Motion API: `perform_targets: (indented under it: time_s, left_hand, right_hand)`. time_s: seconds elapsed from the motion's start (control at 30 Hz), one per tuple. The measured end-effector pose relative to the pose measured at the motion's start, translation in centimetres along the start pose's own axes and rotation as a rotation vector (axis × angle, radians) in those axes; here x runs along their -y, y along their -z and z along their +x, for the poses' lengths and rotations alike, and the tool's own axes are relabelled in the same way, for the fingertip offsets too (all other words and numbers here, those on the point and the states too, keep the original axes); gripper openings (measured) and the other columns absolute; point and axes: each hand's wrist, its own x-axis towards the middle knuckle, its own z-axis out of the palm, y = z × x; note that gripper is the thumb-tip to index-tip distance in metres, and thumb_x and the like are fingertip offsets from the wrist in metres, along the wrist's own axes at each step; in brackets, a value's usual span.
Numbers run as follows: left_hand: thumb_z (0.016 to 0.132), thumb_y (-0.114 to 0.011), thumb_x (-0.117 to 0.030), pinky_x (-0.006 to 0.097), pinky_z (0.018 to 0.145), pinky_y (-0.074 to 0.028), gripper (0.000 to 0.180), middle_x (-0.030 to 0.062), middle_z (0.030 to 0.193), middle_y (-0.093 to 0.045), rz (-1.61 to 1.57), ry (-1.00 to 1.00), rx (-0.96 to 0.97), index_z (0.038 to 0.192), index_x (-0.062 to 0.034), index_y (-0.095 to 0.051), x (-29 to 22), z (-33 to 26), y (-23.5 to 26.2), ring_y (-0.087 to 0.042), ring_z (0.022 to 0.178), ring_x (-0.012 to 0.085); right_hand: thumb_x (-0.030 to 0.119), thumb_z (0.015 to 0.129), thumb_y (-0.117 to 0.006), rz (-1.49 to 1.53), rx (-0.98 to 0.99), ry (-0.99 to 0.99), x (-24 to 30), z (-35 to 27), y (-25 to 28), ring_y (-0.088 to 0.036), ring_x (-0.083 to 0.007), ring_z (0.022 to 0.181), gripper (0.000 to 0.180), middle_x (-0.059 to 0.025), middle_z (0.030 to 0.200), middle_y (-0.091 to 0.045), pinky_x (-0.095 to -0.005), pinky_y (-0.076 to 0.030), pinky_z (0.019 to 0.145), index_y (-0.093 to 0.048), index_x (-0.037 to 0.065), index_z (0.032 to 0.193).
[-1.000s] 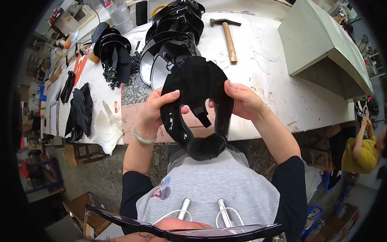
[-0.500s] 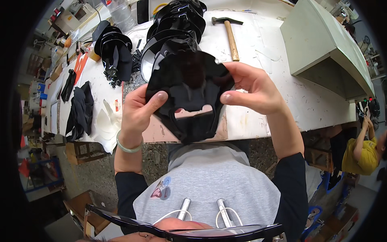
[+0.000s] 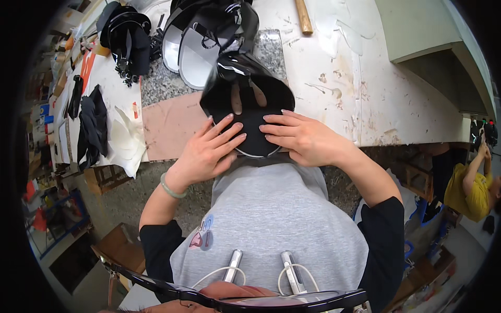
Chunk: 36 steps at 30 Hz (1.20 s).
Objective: The person attaches and smooths inner lining pieces onto shoe upper components by hand, folding and pressing the edges together, and places the assembled shoe uppers onto an upper shelf.
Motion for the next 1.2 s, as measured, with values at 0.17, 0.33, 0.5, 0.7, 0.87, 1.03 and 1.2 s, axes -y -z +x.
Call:
perform_targets:
  time_s: [0.17, 0.33, 0.5, 0.7, 0.87, 1.03, 1.2]
  left_hand:
    - [0.077, -0.066, -0.058, 0.062, 0.112, -0.019, 0.072, 0.0032, 0.151, -0.039, -0.004, 0.082, 0.149, 0.14, -0.0253, -0.051, 0.3, -1.2, -0.7, -0.025, 0.144, 0.0329]
    - [0.074, -0.062, -0.065, 0.065, 0.111, -0.015, 0.07, 0.0, 0.15, -0.041, -0.022, 0.114, 0.13, 0.136, -0.0319, -0.054, 0.1, -1.6, -0.7, -0.023, 0.145, 0.034]
    - [0.077, -0.076, -0.039, 0.05, 0.099, -0.04, 0.056, 0.0087, 0.14, -0.051, -0.285, 0.165, -0.171, 0.126, -0.0152, -0.062, 1.5, -1.9, -1.0, -0.045, 0.128, 0.0297]
    - [0.083, -0.072, -0.009, 0.029, 0.071, -0.049, 0.031, 0.0115, 0.088, -0.068, -0.333, 0.592, -0.659, 0.111, 0.0027, -0.064, 2.8, 3.8, -0.1, -0.065, 0.084, 0.0207]
    - [0.09, -0.064, -0.012, 0.028, 0.054, -0.048, 0.024, 0.0112, 0.065, -0.064, -0.418, 0.631, -0.643, 0.109, 0.004, -0.064, 2.9, 3.4, -0.9, -0.061, 0.054, 0.0159]
    - [0.096, -0.057, -0.013, 0.024, 0.058, -0.052, 0.021, 0.0046, 0.073, -0.068, -0.955, 0.827, -0.632, 0.105, 0.0037, -0.066, 2.2, 3.8, -0.2, -0.066, 0.064, 0.0108]
    - [0.097, -0.055, -0.016, 0.026, 0.064, -0.056, 0.024, 0.0037, 0.088, -0.069, -1.519, 0.695, -0.65, 0.108, 0.0027, -0.064, 2.5, 4.7, 0.9, -0.067, 0.072, 0.0129]
  right_hand:
    - [0.04, 0.082, -0.066, -0.134, -0.007, -0.09, 2.2, 0.5, -3.9, -0.032, -0.0283, 0.141, 0.072, -0.017, 0.146, -0.041, -0.0502, -0.023, 0.114, -0.045, -0.004, 0.136]
    - [0.05, 0.081, -0.062, -0.219, -0.06, -0.077, 2.1, -0.5, -4.5, -0.032, -0.0247, 0.141, 0.078, -0.0174, 0.146, -0.042, -0.0479, -0.023, 0.114, -0.044, 0.0, 0.139]
    - [0.035, 0.081, -0.07, 0.06, -0.344, -0.216, -2.3, -3.5, -3.0, -0.039, -0.028, 0.136, 0.057, -0.0179, 0.139, -0.048, -0.0459, -0.031, 0.108, -0.057, 0.0, 0.124]
    - [0.015, 0.077, -0.075, -0.24, -0.66, -0.379, -1.7, 0.8, -2.4, -0.053, -0.0341, 0.113, 0.024, -0.016, 0.118, -0.06, -0.0449, -0.038, 0.096, -0.067, -0.001, 0.093]
    - [0.009, 0.083, -0.07, -0.076, -0.768, -0.385, 0.7, 1.0, -2.0, -0.065, -0.0275, 0.094, 0.015, -0.014, 0.094, -0.068, -0.0402, -0.047, 0.077, -0.066, 0.0, 0.094]
    - [0.008, 0.09, -0.067, 0.12, -0.865, -0.444, 0.7, 1.3, -0.6, -0.064, -0.0268, 0.054, 0.02, -0.0141, 0.071, -0.067, -0.0331, -0.047, 0.048, -0.061, -0.002, 0.106]
    - [0.006, 0.087, -0.069, 0.147, -0.92, -0.416, 2.1, 2.2, 3.3, -0.067, -0.0189, 0.06, 0.022, -0.0131, 0.073, -0.068, -0.0276, -0.048, 0.052, -0.063, 0.0, 0.107]
